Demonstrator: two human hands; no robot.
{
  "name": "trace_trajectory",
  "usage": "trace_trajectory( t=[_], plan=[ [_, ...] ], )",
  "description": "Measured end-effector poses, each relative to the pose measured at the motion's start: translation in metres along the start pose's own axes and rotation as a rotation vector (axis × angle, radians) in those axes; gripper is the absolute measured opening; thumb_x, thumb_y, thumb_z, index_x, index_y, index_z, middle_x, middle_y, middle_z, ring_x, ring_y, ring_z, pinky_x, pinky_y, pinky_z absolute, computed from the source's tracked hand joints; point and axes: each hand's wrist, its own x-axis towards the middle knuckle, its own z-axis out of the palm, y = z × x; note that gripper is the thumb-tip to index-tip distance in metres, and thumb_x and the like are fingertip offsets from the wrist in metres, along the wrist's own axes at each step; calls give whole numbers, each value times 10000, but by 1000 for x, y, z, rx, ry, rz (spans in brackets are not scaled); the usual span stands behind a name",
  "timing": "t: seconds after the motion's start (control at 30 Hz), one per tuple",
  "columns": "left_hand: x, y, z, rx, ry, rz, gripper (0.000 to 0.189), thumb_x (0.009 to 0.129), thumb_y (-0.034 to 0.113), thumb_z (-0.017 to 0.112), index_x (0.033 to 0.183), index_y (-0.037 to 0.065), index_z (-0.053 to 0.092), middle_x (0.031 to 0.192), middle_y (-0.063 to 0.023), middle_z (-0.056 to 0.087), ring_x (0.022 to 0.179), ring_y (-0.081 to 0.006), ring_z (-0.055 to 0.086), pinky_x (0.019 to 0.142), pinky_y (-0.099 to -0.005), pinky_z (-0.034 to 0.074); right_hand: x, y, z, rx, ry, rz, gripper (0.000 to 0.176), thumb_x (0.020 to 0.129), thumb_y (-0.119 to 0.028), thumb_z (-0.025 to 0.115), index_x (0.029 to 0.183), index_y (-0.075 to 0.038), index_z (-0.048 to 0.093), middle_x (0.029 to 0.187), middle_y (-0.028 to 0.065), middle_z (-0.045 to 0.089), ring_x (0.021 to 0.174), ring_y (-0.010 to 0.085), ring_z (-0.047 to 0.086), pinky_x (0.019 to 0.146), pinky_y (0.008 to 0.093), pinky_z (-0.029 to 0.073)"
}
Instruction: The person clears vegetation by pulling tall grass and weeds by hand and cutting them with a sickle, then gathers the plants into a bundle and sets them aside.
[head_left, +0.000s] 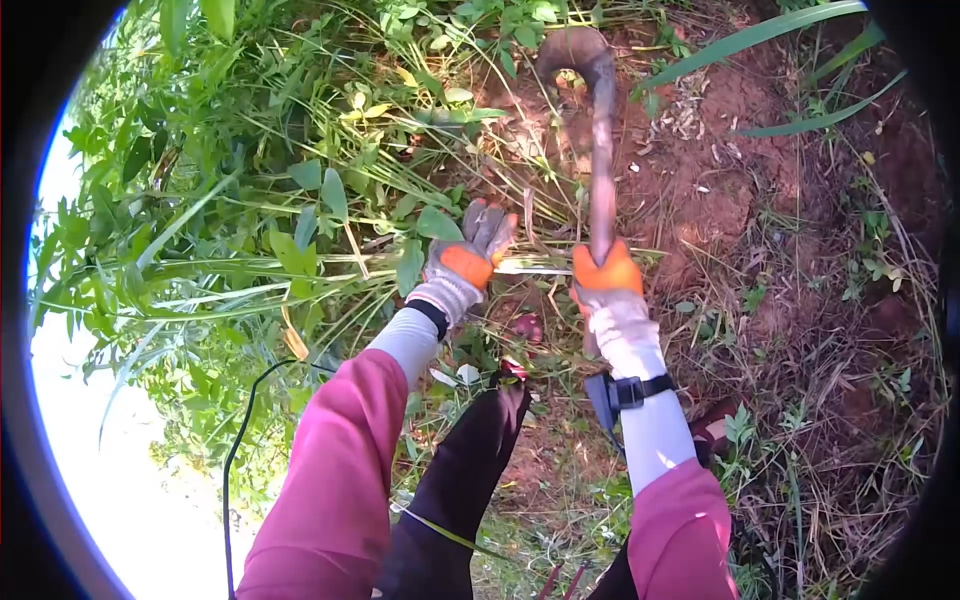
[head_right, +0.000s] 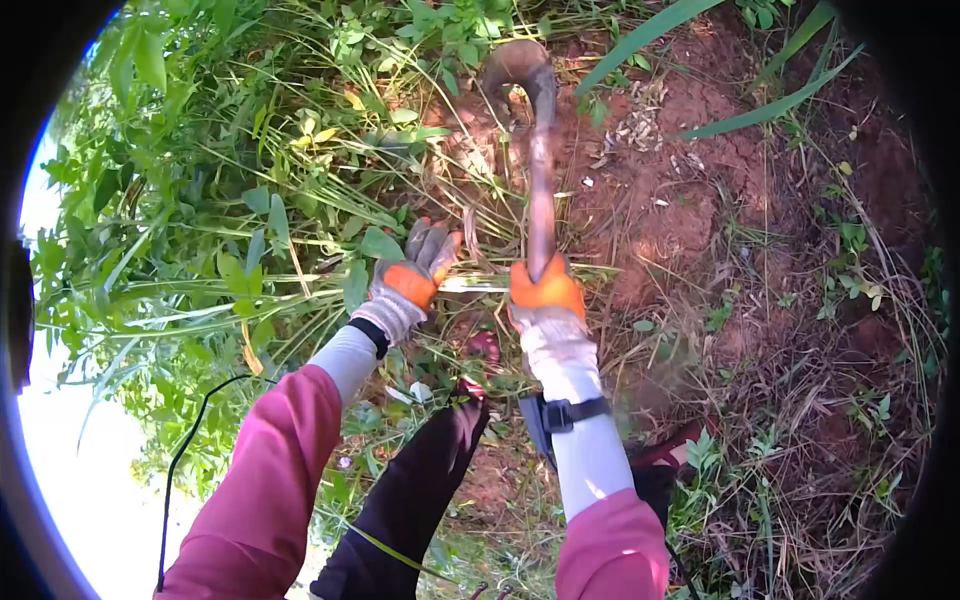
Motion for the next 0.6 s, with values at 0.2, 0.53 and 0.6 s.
trace_trajectory(
  t=[0.2, 0.53, 0.6],
  plan=[
    [-12, 19, -60, -17, 208, 281, 922, 683, 411, 725, 1455, 191, 271, 1491, -105, 305, 1369, -329, 301, 1064, -662, 201, 32, -23, -11, -679, -195, -113, 441, 859, -356, 601, 1158, -43, 518, 1070, 207, 638, 1024, 376, 607, 892, 439, 481],
    [62, 68, -90, 62, -64, 581, 1011, 754, 556, 621, 1493, 86, 116, 1541, -136, 203, 1415, -303, 218, 1134, -577, 109, -122, 134, -140, -980, -302, 121, 655, 804, -488, 580, 1251, -23, 467, 913, 254, 653, 852, 384, 646, 745, 476, 498],
    [64, 84, -95, 13, -289, 466, 1000, 767, 541, 622, 1496, 88, 108, 1530, -153, 223, 1413, -312, 223, 1139, -553, 119, -140, 142, -137, -864, -305, 192, 653, 787, -490, 594, 1221, -14, 485, 881, 254, 655, 830, 385, 650, 732, 476, 499]
  ],
)
